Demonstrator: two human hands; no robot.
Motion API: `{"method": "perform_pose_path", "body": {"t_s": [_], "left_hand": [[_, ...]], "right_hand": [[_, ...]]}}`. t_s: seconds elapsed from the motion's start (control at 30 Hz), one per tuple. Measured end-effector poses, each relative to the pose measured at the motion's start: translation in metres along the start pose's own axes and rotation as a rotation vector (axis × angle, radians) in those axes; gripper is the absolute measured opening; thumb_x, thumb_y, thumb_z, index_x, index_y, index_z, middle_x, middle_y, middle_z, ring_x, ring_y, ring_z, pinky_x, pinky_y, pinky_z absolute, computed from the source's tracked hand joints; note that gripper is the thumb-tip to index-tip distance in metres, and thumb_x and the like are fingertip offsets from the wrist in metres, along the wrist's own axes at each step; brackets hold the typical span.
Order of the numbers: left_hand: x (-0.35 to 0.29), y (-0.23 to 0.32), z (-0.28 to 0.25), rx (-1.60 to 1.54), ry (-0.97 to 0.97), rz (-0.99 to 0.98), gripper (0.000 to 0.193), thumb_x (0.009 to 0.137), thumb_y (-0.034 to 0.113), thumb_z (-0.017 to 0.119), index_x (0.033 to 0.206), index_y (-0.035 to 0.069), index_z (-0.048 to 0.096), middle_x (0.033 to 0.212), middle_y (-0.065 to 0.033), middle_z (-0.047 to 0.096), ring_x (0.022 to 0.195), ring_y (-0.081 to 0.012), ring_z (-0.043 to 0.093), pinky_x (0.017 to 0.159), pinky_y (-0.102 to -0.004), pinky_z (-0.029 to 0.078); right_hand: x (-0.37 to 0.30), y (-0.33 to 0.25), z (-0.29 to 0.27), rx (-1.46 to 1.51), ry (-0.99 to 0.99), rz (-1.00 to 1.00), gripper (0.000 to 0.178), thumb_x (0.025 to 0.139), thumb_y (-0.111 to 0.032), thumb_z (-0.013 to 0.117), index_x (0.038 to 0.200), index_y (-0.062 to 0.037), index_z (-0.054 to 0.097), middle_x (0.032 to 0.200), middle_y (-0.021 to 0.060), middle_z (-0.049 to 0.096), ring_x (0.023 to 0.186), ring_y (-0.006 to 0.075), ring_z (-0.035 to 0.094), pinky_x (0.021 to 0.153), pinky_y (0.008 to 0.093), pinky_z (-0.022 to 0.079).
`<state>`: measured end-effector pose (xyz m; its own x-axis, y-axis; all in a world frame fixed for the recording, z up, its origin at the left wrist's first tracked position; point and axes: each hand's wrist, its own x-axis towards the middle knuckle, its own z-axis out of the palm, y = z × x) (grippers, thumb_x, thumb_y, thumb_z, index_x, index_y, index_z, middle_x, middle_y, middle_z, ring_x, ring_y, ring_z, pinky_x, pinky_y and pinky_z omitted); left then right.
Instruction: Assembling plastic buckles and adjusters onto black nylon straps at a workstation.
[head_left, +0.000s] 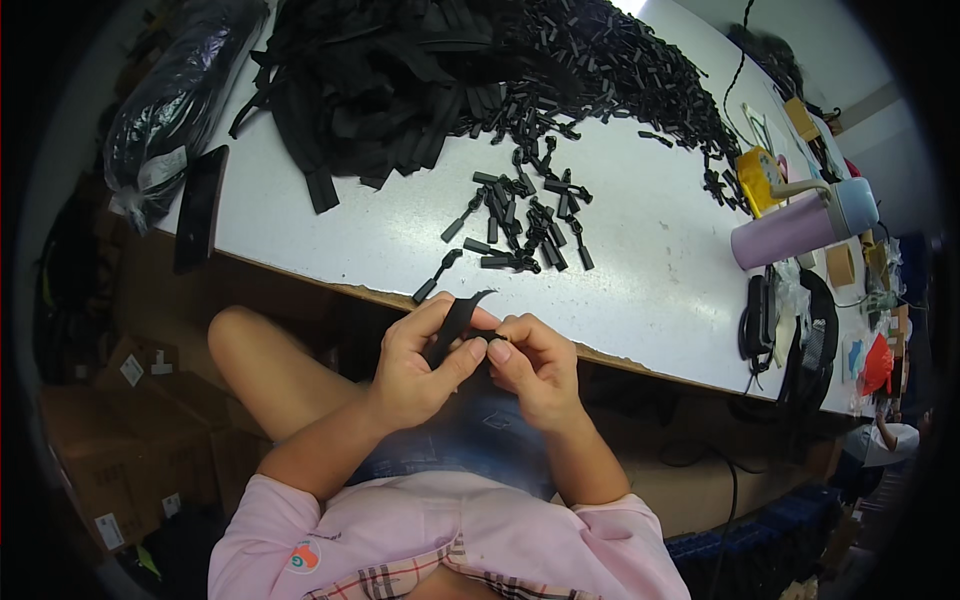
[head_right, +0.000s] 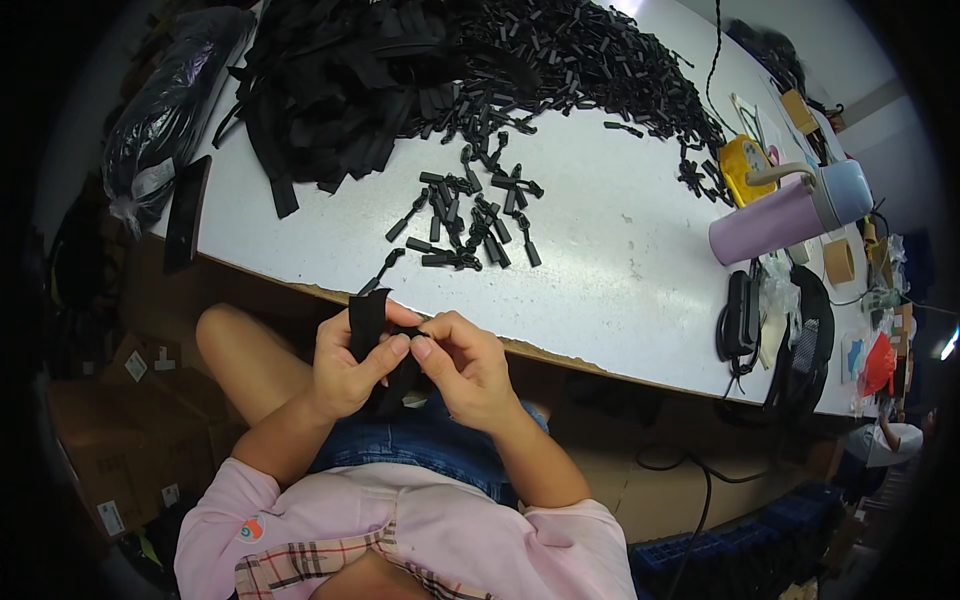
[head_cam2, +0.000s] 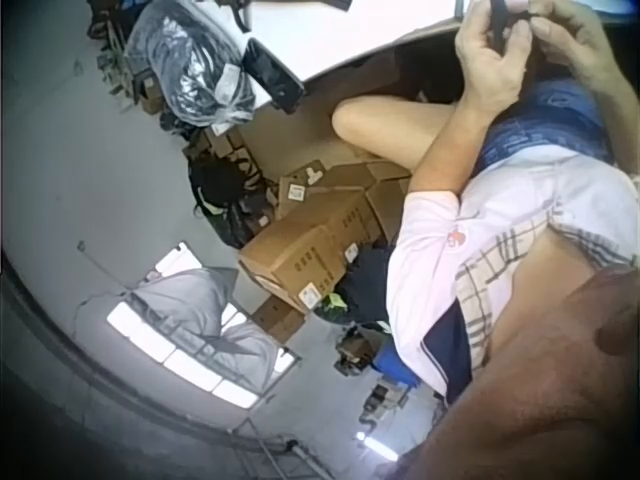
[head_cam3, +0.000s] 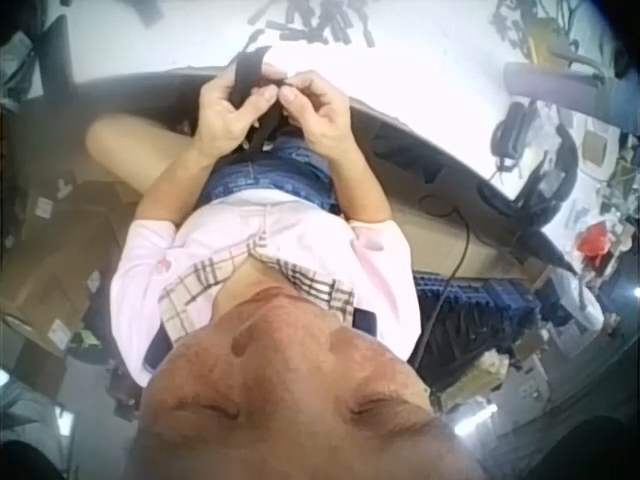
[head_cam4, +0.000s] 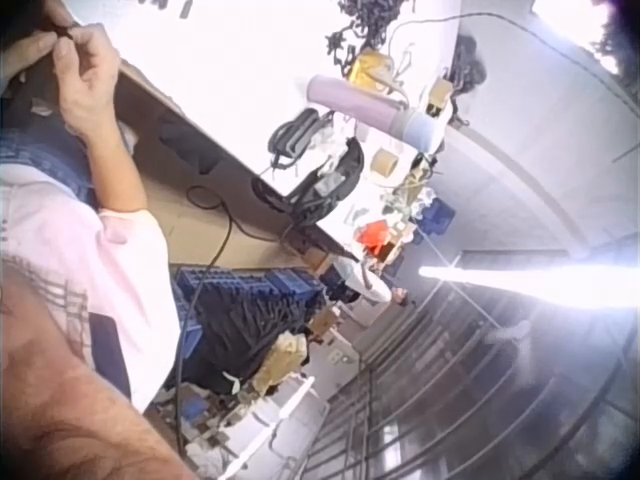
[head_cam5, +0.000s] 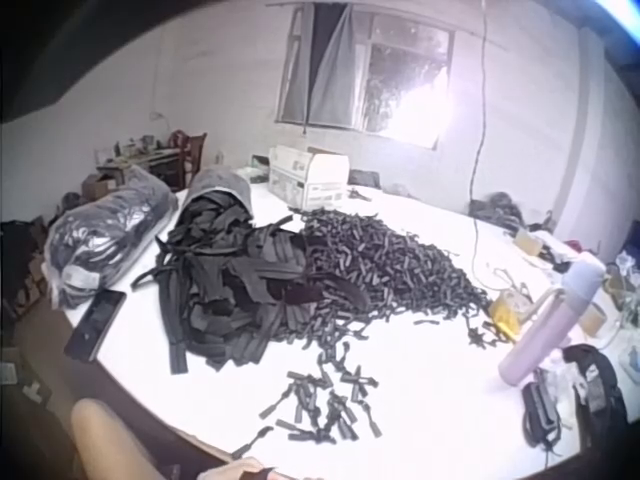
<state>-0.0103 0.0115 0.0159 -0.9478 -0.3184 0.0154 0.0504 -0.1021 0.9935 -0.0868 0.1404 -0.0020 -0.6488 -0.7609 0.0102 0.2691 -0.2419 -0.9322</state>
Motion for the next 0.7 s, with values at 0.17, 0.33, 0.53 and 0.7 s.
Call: {"method": "perform_pose_path", "body": {"t_s": [0.17, 0.33, 0.53, 0.7], "left_hand": [[0.001, -0.001, 0.001, -0.055, -0.009, -0.012, 0.014, 0.078, 0.005, 0.055, 0.091, 0.001, 0.055, 0.064, 0.0024, 0.047, 0.047, -0.0009, 0.041, 0.044, -0.0155, 0.032], [0.001, -0.002, 0.0, -0.061, -0.005, -0.032, 0.014, 0.078, 0.006, 0.055, 0.091, 0.002, 0.054, 0.06, 0.0027, 0.048, 0.045, -0.0009, 0.041, 0.041, -0.0153, 0.032], [0.002, -0.006, -0.004, -0.05, -0.001, 0.043, 0.016, 0.077, 0.005, 0.057, 0.092, 0.001, 0.056, 0.062, 0.0, 0.05, 0.046, -0.0025, 0.044, 0.042, -0.0154, 0.035], [0.002, -0.004, -0.01, -0.186, -0.088, -0.012, 0.017, 0.079, 0.008, 0.057, 0.094, -0.001, 0.056, 0.068, -0.0019, 0.054, 0.047, -0.0045, 0.046, 0.042, -0.0169, 0.037]], "right_hand": [[0.002, 0.0, 0.002, -0.036, 0.024, -0.019, 0.008, 0.082, -0.008, 0.051, 0.079, -0.0013, 0.048, 0.066, -0.001, 0.044, 0.052, 0.002, 0.035, 0.044, 0.0153, 0.027], [0.002, 0.0, -0.003, -0.056, -0.005, -0.02, 0.008, 0.082, -0.008, 0.051, 0.08, -0.0009, 0.05, 0.069, -0.0014, 0.046, 0.057, 0.0025, 0.038, 0.049, 0.0159, 0.03], [0.002, -0.003, -0.001, -0.025, -0.015, 0.029, 0.008, 0.083, -0.008, 0.051, 0.083, -0.0004, 0.052, 0.07, -0.0016, 0.048, 0.062, 0.0034, 0.04, 0.054, 0.017, 0.033], [0.001, 0.001, 0.001, -0.054, 0.007, -0.031, 0.008, 0.081, -0.007, 0.053, 0.085, -0.0004, 0.053, 0.069, -0.0016, 0.049, 0.057, 0.004, 0.041, 0.049, 0.0174, 0.032]]}}
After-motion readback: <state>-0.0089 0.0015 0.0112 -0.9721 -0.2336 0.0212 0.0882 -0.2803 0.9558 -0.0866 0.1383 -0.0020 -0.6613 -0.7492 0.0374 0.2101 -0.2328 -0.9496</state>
